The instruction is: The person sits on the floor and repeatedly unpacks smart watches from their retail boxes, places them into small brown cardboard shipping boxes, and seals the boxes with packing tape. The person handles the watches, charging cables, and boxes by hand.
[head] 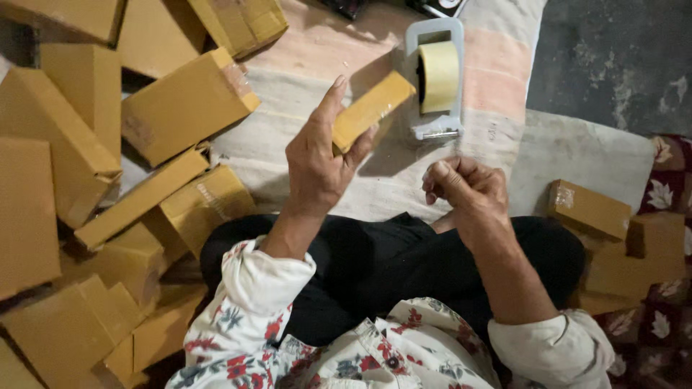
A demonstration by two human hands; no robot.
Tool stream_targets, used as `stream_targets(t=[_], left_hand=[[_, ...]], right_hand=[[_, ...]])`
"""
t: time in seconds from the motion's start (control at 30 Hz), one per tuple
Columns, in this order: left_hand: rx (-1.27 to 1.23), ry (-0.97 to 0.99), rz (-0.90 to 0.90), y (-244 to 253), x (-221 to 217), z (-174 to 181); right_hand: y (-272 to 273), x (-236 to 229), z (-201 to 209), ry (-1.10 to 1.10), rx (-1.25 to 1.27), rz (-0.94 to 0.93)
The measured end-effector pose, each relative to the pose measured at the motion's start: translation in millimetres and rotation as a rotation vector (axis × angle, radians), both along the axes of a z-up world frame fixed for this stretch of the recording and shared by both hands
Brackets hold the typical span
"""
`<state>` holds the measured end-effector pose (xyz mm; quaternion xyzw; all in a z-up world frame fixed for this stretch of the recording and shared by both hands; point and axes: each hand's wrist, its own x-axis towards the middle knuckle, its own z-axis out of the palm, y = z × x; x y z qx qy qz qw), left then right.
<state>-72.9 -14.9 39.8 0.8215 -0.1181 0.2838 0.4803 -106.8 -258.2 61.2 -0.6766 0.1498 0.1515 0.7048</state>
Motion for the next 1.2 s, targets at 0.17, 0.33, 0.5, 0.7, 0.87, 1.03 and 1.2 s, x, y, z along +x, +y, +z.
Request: stream_targets(t=[0.17,0.33,0.5,0.7,0.87,1.03,1.2], left_hand=[[-0.002,0.094,0.096,4,14,-18],[-0.026,0.105,0.012,8,10,-35],[-0.097,0.214,-0.065,8,5,-34],[0.011,0.015,-0.048,8,5,-29],[0.126,0.113,-0.067,11,2,-26],[0.161,0.091,-0.049,10,6,-25],[0.173,0.065,-0.072,11,6,-28]], right_hand=[[27,31,29,0.009,0.089,0.093],[47,50,16,0.009,0.095,0.185],[53,59,6,0.028,0.112,0.263],[57,66,0,0.075,0.133,0.220],[60,70,-1,0.069,0.138,0.226],[65,72,2,0.085,0.095,0.202],[68,72,0,0.083,0.048,0.198]])
